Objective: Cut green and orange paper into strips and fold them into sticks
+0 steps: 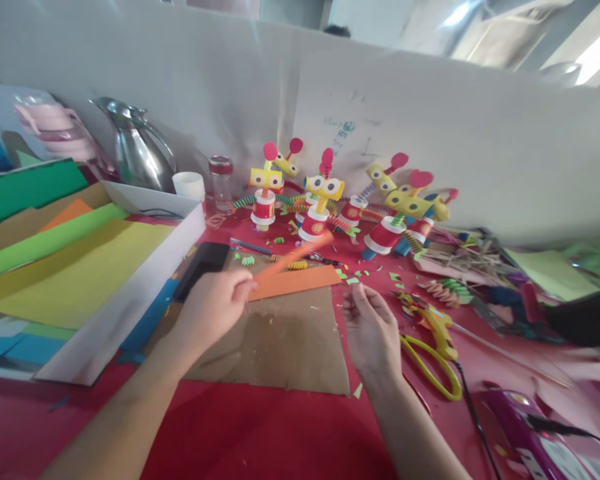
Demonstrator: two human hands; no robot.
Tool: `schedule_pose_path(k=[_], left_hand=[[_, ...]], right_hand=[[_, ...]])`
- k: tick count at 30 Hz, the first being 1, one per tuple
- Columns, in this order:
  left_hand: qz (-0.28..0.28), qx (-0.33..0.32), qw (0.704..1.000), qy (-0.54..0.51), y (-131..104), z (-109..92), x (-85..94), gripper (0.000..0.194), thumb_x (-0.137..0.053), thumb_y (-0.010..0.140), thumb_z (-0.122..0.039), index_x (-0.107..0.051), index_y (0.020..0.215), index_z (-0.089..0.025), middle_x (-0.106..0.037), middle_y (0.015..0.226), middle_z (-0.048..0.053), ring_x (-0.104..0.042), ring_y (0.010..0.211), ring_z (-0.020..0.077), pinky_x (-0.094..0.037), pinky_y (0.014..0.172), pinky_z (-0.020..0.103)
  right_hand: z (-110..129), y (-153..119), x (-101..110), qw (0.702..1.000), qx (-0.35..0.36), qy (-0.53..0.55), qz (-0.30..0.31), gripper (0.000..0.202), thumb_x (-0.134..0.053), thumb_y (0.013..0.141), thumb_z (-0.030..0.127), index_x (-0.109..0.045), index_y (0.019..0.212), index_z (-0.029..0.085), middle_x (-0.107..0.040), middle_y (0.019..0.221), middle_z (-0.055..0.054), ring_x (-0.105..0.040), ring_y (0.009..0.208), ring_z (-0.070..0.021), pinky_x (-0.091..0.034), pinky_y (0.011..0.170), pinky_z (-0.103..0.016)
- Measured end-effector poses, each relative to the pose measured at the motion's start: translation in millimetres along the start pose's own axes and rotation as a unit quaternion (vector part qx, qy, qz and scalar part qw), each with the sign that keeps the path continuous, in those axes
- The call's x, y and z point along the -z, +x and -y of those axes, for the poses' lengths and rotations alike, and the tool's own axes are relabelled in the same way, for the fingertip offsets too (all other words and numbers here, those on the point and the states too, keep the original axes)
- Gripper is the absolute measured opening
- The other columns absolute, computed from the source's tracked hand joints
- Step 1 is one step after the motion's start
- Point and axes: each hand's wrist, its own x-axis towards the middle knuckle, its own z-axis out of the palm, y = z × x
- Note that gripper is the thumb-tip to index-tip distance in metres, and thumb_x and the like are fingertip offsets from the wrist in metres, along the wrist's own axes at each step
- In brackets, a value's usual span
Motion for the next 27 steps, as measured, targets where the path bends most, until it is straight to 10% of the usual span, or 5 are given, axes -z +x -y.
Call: schedule_pose_path(k=[3, 7, 9, 27], left_hand=[[-0.153, 0.053, 0.986, 0.044, 5.9, 12.3, 7.3, 0.030, -0.038, 0.090, -0.021, -0.067, 0.101, -0.020, -0.069, 0.085, 0.006, -0.062, 0.079, 0.0206, -0.043, 0.070, 0.030], [-0.203, 0.032, 0.978, 0.015, 9.6, 23.8, 9.1, 0.040, -0.041, 0.090, -0.018, -0.064, 0.122, -0.019, -0.069, 0.100, 0.007, -0.063, 0.089, 0.0196, -0.047, 0.080, 0.029], [-0.208, 0.013, 0.978, 0.016, 9.9, 26.4, 8.4, 0.040, -0.044, 0.091, -0.020, -0.064, 0.125, -0.021, -0.068, 0.103, 0.007, -0.063, 0.086, 0.0181, -0.047, 0.079, 0.028], [-0.325, -0.102, 0.940, 0.012, 16.1, 35.0, -6.8, 0.025, -0.057, 0.088, -0.022, -0.073, 0.105, -0.015, -0.075, 0.102, 0.010, -0.069, 0.093, 0.0251, -0.053, 0.083, 0.037]], right_hand=[[-1.9, -1.8, -11.4, 0.923, 0.159, -0.312, 0.158, 0.012, -0.064, 0.081, 0.023, -0.073, 0.089, 0.024, -0.072, 0.087, -0.004, -0.063, 0.083, -0.0192, -0.049, 0.076, -0.033], [-6.8, -2.2, -44.7, 0.638, 0.298, -0.642, 0.304, 0.033, -0.051, 0.084, 0.009, -0.069, 0.111, 0.016, -0.067, 0.121, -0.014, -0.057, 0.112, -0.0279, -0.045, 0.090, -0.037], [-10.3, 3.6, -56.9, 0.562, 0.304, -0.703, 0.311, 0.029, -0.049, 0.086, 0.009, -0.069, 0.107, 0.013, -0.070, 0.111, -0.016, -0.062, 0.102, -0.0277, -0.046, 0.082, -0.036], [-4.7, 33.0, -65.7, 0.454, 0.344, -0.714, 0.407, 0.019, -0.051, 0.087, 0.007, -0.069, 0.090, 0.014, -0.074, 0.087, -0.011, -0.067, 0.081, -0.0229, -0.047, 0.075, -0.033]])
